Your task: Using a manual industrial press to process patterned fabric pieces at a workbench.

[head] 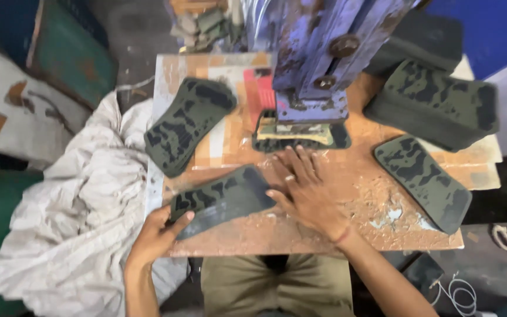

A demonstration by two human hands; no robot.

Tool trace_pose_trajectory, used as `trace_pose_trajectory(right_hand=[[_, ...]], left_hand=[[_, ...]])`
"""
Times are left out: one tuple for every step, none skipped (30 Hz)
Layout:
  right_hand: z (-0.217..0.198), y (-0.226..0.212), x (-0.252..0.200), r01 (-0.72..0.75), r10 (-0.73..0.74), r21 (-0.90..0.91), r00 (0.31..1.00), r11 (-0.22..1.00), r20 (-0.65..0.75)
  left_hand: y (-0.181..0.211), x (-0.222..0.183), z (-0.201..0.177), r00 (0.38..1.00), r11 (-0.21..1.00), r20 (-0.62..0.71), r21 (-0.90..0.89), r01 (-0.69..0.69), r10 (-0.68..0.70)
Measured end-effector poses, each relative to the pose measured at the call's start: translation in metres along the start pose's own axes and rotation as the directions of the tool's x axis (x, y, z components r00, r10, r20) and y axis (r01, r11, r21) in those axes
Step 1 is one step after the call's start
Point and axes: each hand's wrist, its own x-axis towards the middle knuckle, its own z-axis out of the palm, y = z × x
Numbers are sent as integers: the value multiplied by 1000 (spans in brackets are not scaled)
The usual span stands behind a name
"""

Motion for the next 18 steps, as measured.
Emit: trace_pose_trajectory(right_hand=[[-7,-6,-11,8,-9,40,1000,999,21],[-15,-10,-20,19,-22,77,999,997,35],[-17,-14,-32,25,-29,85,998,996,47],[-18,-16,-40,-2,-4,95,998,995,55],[-20,-17,-48,-28,21,106,998,994,63],[-22,-19,-52,-25,18,111,998,994,66],[-24,-21,-57,-45,38,98,997,994,72],[-25,-23,-61,-66,60,84,995,994,75],[-25,-24,-61,-64,57,88,996,994,74],[-26,-25,-61,-81,74,84,994,993,79],[-26,-26,-62,-98,92,80,992,992,84],[-26,-26,-61,-98,91,82,992,992,83],[-26,-26,-61,-105,99,88,992,990,78],[-25,-26,-61,-110,103,94,992,989,77],[-26,-27,-61,-107,100,96,992,990,79],[-27,-27,-61,-108,101,94,992,990,78],[-28,-27,-61,-109,102,93,992,990,77],[-26,-25,-64,-106,100,91,993,990,68]], left_hand=[[3,-3,1,1000,999,1,-37,-27,27],[6,-3,1,998,995,-4,-73,-63,63],[10,-8,3,999,996,-11,-78,-50,50],[16,-9,3,999,998,-18,-42,-52,51],[23,-10,3,998,999,-24,-5,-53,53],[22,-9,3,998,999,-29,-4,-49,49],[20,-9,3,998,998,-25,-6,-65,65],[20,-8,2,996,996,-19,-5,-84,84],[19,-8,2,996,997,-23,-3,-82,82],[19,-8,2,997,997,-20,-20,-76,76],[19,-8,3,997,997,-18,-37,-71,70],[20,-8,3,997,997,-18,-35,-71,70],[21,-8,3,997,997,-18,-37,-71,71],[21,-10,4,997,997,-19,-42,-69,69],[20,-12,5,998,997,-22,-43,-68,67],[20,-13,6,997,997,-55,-45,-60,58],[20,-13,7,995,998,-87,-46,-52,48],[17,-12,9,994,997,-89,-44,-61,57]])
